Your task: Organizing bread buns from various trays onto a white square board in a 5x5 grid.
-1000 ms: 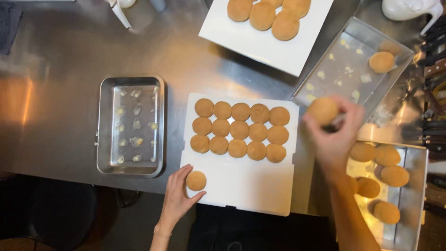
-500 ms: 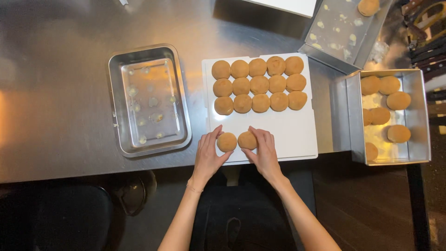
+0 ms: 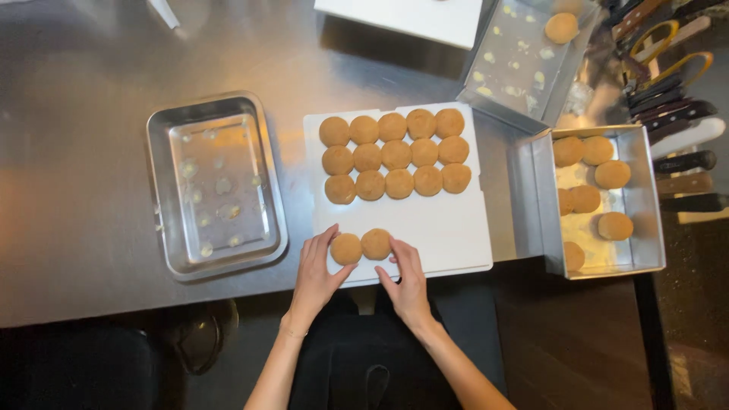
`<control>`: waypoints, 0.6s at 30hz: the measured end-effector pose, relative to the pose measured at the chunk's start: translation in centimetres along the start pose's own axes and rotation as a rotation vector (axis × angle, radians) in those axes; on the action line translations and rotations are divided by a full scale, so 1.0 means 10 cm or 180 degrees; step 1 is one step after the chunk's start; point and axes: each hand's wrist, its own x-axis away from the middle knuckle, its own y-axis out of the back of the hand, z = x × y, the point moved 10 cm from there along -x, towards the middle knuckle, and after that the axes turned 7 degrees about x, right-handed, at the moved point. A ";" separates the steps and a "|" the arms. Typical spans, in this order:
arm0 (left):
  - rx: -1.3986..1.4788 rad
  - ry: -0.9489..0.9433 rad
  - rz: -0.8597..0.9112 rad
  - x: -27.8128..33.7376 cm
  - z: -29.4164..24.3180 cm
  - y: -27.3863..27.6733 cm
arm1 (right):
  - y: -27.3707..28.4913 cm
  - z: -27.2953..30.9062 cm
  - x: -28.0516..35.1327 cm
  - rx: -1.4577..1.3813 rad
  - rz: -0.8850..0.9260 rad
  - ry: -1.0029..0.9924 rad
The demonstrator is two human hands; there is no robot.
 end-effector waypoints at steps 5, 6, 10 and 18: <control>-0.0365 0.0053 0.0043 -0.05 -0.06 -0.07 | 0.75 0.20 -0.49 0.0132 -0.0045 0.0923; -0.0587 0.0143 0.0031 -0.03 -0.06 -0.07 | 1.01 0.31 -0.62 0.0534 -0.0283 0.1414; -0.0625 -0.0055 -0.0297 0.08 0.22 -0.25 | 2.28 -0.95 -2.50 0.0232 -0.0777 0.0186; -0.0867 0.0780 -0.1718 0.94 0.82 -0.30 | 2.21 -2.04 -4.86 0.4695 0.0538 0.2512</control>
